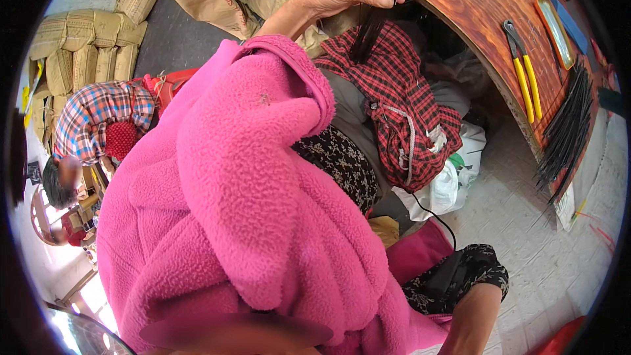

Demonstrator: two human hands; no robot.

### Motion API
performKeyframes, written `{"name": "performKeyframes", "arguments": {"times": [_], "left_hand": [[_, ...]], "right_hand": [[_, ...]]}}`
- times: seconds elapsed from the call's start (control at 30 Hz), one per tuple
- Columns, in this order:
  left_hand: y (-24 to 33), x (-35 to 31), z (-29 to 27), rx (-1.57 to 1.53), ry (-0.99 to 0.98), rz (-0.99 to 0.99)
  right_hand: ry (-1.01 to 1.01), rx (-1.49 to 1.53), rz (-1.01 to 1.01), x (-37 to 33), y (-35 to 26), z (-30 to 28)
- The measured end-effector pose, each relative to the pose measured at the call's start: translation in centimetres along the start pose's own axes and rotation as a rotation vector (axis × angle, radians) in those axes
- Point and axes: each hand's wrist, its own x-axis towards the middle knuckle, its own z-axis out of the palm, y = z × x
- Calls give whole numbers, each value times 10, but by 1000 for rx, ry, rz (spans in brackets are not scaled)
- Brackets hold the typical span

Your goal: Bundling and trimming black hair fibers using hand tools and ties.

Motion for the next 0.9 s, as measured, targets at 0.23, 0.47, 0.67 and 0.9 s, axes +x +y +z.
{"name": "performKeyframes", "arguments": {"times": [0.23, 0.47, 0.67, 0.9], "left_hand": [[4, 5, 2, 40, -56, 24], [6, 0, 4, 44, -5, -10], [-4, 4, -8, 106, -97, 73], [-6, 9, -8, 118, -74, 88]], "right_hand": [[-67, -34, 81, -26, -6, -70], [-127, -68, 163, -60, 2, -83], [-178, -101, 230, -108, 5, -167], [-275, -160, 314, -132, 18, -186]]}}
